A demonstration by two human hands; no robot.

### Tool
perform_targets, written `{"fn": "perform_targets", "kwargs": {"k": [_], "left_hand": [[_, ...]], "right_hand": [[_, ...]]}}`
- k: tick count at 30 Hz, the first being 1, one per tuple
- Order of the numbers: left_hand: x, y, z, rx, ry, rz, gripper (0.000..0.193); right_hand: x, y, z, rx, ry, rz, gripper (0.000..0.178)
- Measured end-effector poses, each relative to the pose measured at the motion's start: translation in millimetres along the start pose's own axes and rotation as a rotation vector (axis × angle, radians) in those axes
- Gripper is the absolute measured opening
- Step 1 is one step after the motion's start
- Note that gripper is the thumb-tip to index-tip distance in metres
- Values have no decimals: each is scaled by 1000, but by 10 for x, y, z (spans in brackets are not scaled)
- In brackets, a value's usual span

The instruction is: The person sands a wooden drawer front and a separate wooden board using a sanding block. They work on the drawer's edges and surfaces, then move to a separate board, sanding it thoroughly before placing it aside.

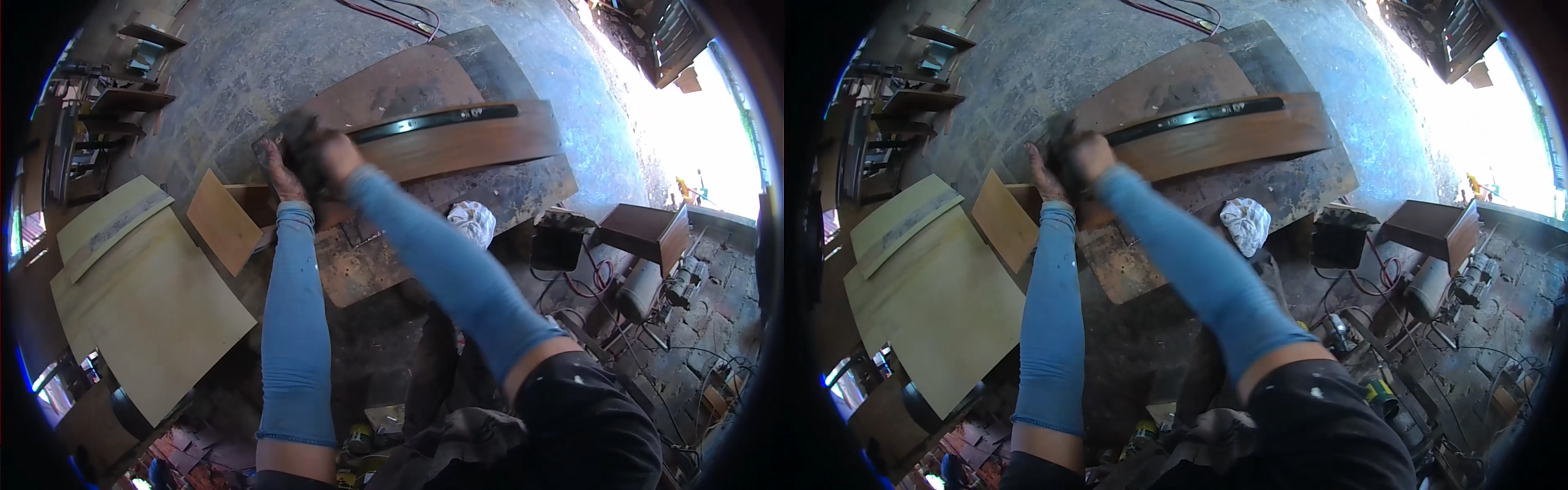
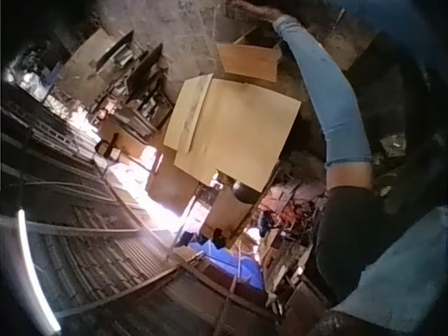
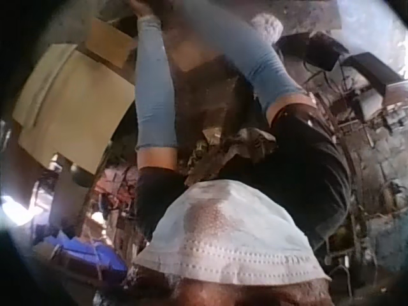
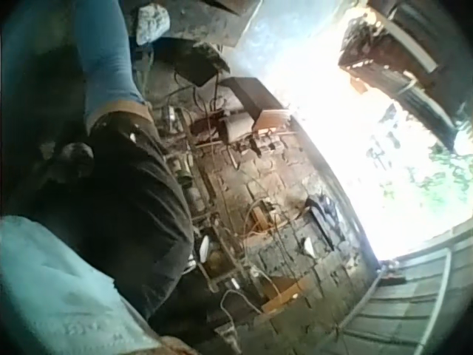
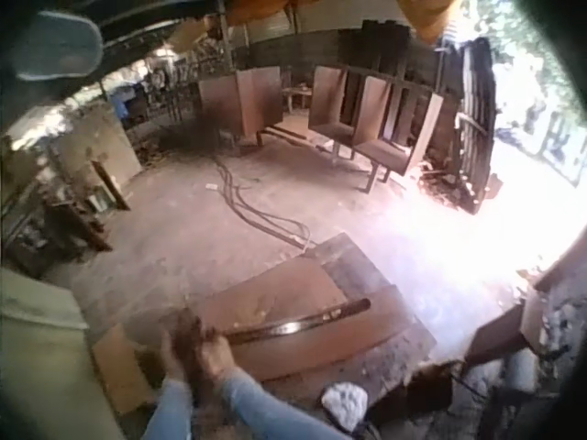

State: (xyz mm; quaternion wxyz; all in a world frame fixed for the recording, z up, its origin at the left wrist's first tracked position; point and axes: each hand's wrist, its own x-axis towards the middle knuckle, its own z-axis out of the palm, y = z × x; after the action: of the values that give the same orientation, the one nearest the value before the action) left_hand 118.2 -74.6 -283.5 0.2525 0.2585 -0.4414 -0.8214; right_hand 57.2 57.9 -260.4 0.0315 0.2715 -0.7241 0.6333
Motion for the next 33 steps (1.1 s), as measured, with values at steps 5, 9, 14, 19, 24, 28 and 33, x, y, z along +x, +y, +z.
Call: {"fn": "perform_targets", "kwargs": {"k": [5,9,14,19,24,28,33], "left_hand": [[-118,104,-234,70,101,-23,82],[-362,227,-15,105,273,110,78],[-1272,-19,-503,226,86,-50,64],[-1341,-585,-326,1053,-73,-227,58],[-1449,-1503,-1280,843,58,0,55],[-1355,-1471,-939,483,75,165,58],[-1158,-1280,-1178,1089,174,320,37]], "right_hand": [[-1317,-231,56,696,-276,829,31],[-1791,-378,-1051,38,-601,499,32],[-323,-799,-1139,44,-651,-217,49],[450,-259,-395,-299,-1137,-764,60],[64,-238,-19,-307,-925,-675,54],[-717,-595,-901,36,-1127,-279,47],[-1614,157,-2462,422,-462,481,40]]}}
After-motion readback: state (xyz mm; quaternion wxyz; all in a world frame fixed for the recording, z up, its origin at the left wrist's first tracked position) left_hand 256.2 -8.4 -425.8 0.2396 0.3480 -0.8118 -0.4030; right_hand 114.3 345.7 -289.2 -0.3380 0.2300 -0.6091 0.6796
